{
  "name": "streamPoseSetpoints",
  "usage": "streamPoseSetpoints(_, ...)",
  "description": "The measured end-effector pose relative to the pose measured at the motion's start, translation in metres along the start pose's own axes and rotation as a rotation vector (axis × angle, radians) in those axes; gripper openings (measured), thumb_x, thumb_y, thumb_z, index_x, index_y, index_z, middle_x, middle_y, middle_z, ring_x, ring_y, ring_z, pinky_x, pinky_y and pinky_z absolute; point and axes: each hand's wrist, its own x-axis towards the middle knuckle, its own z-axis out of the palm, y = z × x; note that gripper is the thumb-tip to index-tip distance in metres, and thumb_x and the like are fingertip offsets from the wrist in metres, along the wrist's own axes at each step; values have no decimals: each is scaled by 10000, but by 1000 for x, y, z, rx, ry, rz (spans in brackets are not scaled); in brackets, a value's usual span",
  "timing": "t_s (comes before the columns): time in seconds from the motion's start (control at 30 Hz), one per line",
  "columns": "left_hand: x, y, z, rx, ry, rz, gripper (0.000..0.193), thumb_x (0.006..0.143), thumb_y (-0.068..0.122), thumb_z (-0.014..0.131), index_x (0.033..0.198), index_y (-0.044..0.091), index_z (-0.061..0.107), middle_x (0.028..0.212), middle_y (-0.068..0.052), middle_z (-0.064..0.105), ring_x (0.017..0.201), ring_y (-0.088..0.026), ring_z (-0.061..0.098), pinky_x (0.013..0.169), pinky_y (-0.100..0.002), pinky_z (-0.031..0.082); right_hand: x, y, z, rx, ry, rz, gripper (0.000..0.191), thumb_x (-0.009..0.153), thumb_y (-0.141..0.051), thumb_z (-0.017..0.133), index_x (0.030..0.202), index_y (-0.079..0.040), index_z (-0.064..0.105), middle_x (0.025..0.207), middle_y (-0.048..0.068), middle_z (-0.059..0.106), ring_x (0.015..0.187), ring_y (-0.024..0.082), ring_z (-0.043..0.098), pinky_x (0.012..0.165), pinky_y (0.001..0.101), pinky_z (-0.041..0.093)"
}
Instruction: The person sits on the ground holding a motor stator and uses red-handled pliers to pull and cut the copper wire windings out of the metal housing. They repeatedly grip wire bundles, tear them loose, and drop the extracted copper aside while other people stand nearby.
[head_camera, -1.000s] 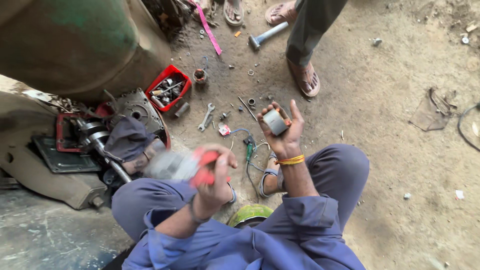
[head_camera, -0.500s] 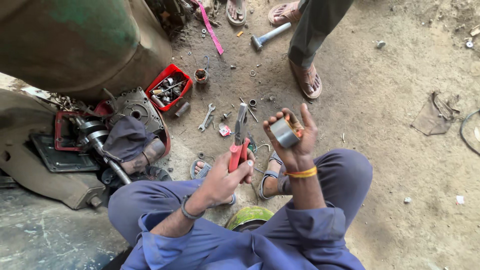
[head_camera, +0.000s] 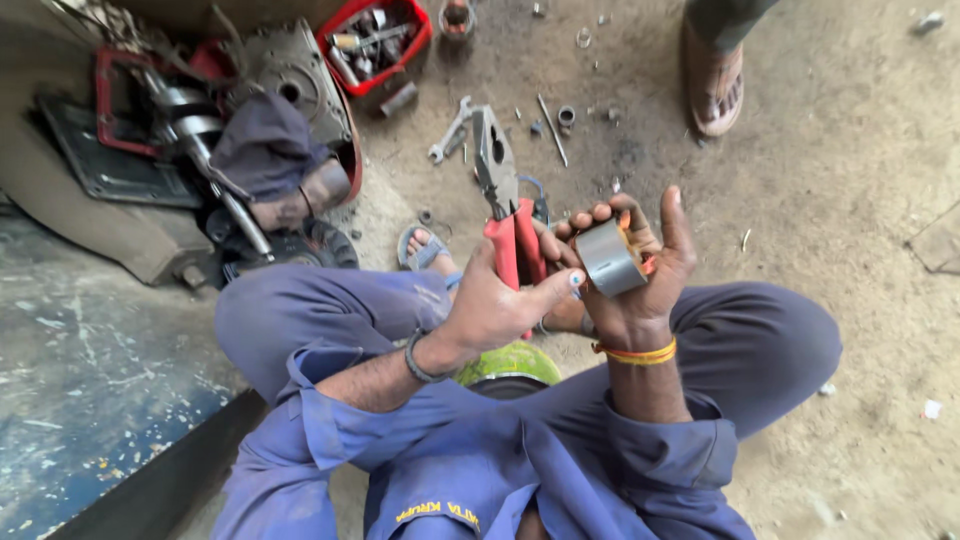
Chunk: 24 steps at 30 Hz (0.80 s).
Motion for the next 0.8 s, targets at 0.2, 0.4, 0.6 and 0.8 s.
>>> streamPoseSetpoints(0.2,2,15,-11,-201,88,-163,205,937,77,754,976,42,556,799,-41,651,655,-74,622,566,-255,509,-9,8,19,-340,-57,1,683,916,-603,623,1301,-38,633,1177,173,694,1113,303,650,1022,463,519)
streamPoseSetpoints(0.4,14,29,-33,-189,136,-181,132,974,127,702,973,28,615,733,-24,659,589,-87,653,502,-258,541,-6,16,16,-638,12,-4,699,940,-553,714,1370,-21,570,1231,141,667,1080,234,631,1008,440,541)
streamPoseSetpoints(0.6,17,25,-48,-108,-4,-274,266,1022,264,621,999,0,643,802,-13,742,588,-79,695,495,-258,559,10,16,3,-371,246,91,732,917,-683,663,1176,1,649,1057,159,729,952,283,711,919,452,610)
streamPoseSetpoints(0.8,6,22,-46,373,-239,-2,425,1024,287,605,1321,-8,531,1134,-227,682,1030,-353,703,870,-426,547,12,3,3,-478,385,-213,673,848,-654,698,1192,-76,669,1083,108,741,960,271,726,852,454,619)
